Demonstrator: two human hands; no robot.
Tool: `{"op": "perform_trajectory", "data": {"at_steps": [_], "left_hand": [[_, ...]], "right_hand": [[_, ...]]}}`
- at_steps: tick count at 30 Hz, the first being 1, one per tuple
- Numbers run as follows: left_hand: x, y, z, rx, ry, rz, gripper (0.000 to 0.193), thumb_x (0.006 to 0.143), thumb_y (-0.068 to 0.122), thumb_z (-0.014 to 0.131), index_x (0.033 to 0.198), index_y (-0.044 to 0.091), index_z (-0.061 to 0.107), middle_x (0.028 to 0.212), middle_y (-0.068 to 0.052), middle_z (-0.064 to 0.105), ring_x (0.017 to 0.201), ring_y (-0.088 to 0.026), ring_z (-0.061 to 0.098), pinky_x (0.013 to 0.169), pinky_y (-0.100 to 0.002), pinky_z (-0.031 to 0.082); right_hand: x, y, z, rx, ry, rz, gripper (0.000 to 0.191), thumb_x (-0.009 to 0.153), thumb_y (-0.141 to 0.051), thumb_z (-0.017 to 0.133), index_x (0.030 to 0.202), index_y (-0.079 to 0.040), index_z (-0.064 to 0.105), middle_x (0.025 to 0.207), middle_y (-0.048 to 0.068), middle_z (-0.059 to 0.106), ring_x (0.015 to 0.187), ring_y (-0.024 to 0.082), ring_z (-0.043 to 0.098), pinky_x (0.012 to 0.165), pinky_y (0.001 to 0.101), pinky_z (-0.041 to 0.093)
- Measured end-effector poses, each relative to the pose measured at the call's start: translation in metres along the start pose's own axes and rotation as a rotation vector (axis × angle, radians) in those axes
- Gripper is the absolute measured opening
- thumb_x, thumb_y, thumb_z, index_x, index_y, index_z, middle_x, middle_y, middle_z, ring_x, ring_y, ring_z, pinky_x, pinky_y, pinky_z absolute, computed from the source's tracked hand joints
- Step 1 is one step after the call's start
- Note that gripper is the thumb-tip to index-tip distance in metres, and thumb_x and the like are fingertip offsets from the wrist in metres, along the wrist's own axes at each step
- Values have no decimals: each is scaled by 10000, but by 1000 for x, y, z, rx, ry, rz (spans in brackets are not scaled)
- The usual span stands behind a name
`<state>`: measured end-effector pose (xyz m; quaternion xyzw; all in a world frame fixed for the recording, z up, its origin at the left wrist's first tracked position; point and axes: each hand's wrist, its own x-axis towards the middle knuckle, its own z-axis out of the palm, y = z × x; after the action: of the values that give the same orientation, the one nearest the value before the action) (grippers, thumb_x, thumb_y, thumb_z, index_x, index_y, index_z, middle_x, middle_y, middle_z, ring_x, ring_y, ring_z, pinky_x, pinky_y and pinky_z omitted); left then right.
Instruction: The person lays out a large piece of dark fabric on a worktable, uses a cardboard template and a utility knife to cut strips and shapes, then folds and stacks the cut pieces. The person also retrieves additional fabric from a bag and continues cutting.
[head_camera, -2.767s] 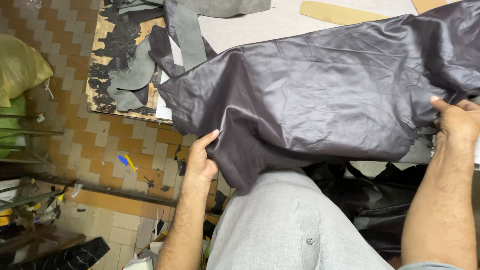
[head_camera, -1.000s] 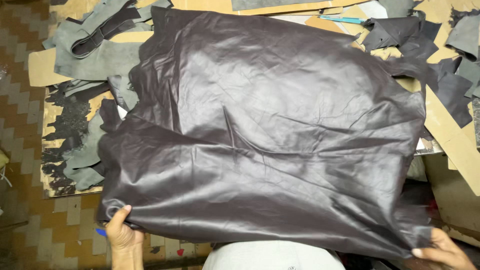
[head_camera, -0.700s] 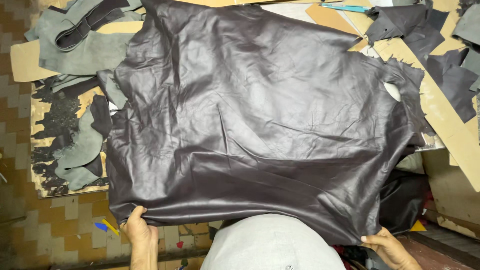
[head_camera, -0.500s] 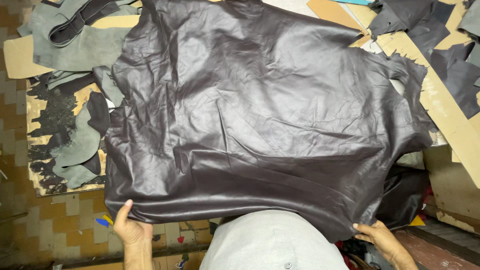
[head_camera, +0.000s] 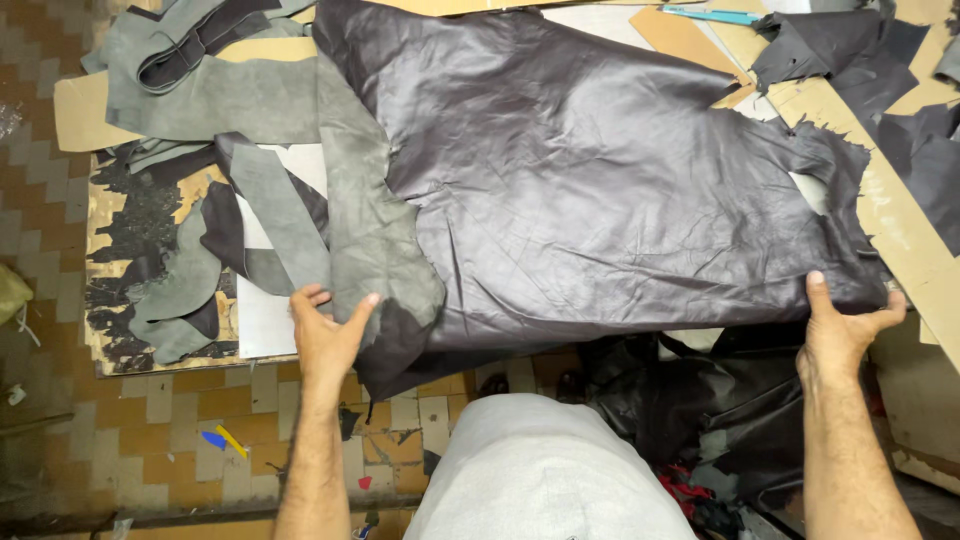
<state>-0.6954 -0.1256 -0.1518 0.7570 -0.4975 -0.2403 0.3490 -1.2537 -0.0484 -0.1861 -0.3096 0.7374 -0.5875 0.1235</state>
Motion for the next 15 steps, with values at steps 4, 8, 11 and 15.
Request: {"op": "perform_trajectory", "data": {"at_steps": [4, 8, 11, 15], "left_hand": [[-3, 16, 15, 7, 125, 98, 474, 934, 263, 804, 1276, -18, 634, 932, -172, 684, 790, -214, 607, 737, -336, 509], [-37, 6, 13, -377, 75, 225, 313, 1019, 153, 675, 1247, -49, 604, 1042, -117, 709, 996, -120, 667, 796, -253, 541], [-73, -22, 0, -286, 157, 219, 266, 1032, 121, 639, 1232, -52, 613, 1055, -87, 738, 992, -125, 674, 828, -223, 516], [-110, -62, -4, -294, 159, -68, 184, 1051, 161, 633, 1132, -3, 646, 859, -48, 708, 754, -89, 567, 659, -213, 429]], "right_hand": [[-2, 1, 1, -395, 139, -75, 716, 998, -239, 801, 1456, 47, 330, 1404, 277, 551, 1298, 370, 574, 1098, 500, 485], [-18, 12, -17, -392, 124, -230, 286, 1072, -140, 756, 1229, 83, 668, 1126, 205, 752, 1027, 306, 732, 990, 443, 556], [-29, 32, -45, -328, 102, -244, 228, 1067, -111, 689, 1166, 93, 677, 1126, 188, 763, 1006, 266, 735, 921, 382, 546], [-43, 65, -83, -544, 82, -129, 238, 1046, -161, 719, 1118, 66, 704, 1003, 174, 712, 911, 282, 674, 839, 412, 501]]}}
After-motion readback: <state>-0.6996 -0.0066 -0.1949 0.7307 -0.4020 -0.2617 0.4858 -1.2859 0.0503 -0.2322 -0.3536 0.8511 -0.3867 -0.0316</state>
